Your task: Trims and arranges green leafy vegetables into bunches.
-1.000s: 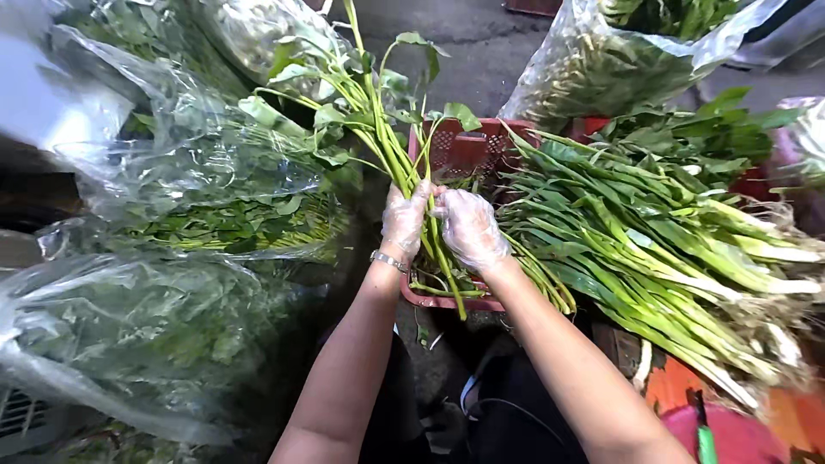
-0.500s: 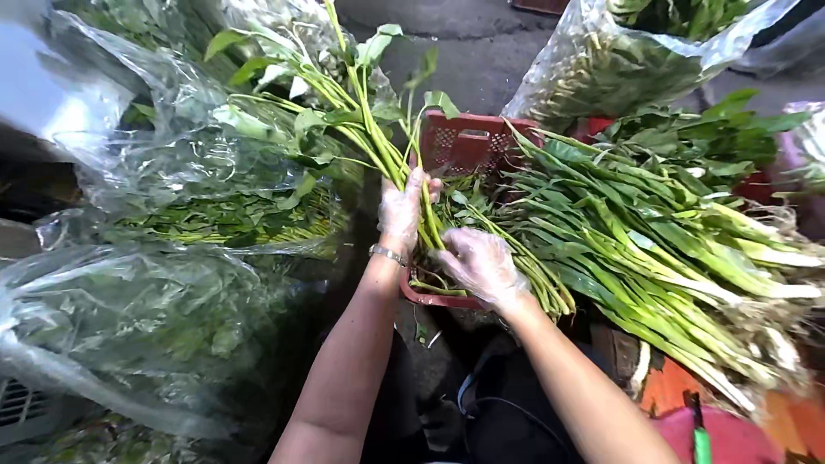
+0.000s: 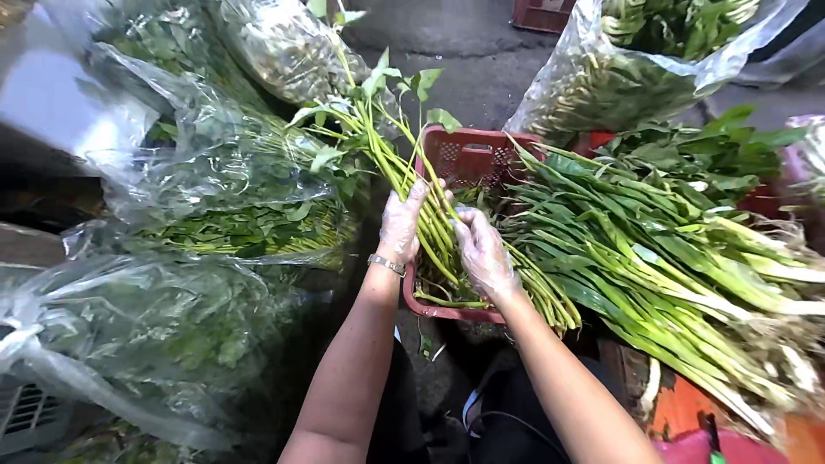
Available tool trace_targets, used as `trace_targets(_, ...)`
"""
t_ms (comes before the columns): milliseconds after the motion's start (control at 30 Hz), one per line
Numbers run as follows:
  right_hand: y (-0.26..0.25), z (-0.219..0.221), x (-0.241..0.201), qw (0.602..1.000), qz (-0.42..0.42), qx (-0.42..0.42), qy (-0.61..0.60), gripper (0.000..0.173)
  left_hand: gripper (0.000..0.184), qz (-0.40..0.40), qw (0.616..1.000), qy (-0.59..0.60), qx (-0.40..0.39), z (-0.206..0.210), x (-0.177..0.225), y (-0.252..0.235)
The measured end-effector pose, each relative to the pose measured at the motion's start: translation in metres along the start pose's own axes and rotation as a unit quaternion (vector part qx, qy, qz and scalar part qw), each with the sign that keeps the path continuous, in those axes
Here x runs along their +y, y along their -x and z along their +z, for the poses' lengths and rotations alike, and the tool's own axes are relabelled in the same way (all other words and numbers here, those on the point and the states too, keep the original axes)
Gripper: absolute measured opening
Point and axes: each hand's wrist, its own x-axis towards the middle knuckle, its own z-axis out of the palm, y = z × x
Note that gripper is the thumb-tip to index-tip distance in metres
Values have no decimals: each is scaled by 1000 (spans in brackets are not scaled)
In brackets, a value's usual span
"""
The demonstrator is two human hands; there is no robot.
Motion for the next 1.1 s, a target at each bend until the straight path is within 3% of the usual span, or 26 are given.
trace_targets(133, -4, -9, 3, 995, 12, 71, -71, 32, 37, -13, 998, -67, 13, -1, -2, -3)
trace_targets(267, -2, -1, -4, 988, -30, 73, -130, 27, 45, -1, 996, -87, 30, 5, -6, -2)
trace_targets(333, 6, 13, -3, 990, -61, 78, -105, 24, 64, -2, 995, -95, 33, 5, -7, 1)
trace_targets(400, 10, 26, 0, 988, -91, 114, -53, 23, 66, 15, 996, -77, 35, 8, -8, 2)
trace_targets(567, 4, 36, 2, 985, -91, 147, 27, 27, 42, 6, 998, -47, 51, 18, -13, 6)
trace_targets(733, 9, 30, 8, 964, -199, 119, 129, 24, 45, -19, 993, -41, 108, 20, -8, 0)
trace_targets(900, 4, 26, 9, 966, -174, 90, 166, 16, 60, -3, 994, -63, 92, 24, -12, -2)
trace_targets(1033, 4, 27, 2, 972, -156, 97, 146, 27, 75, -3, 989, -123, 79, 22, -8, 6)
trace_targets(1100, 2, 28, 2, 967, -163, 106, 163, 26, 71, -6, 991, -125, 55, 19, -9, 8)
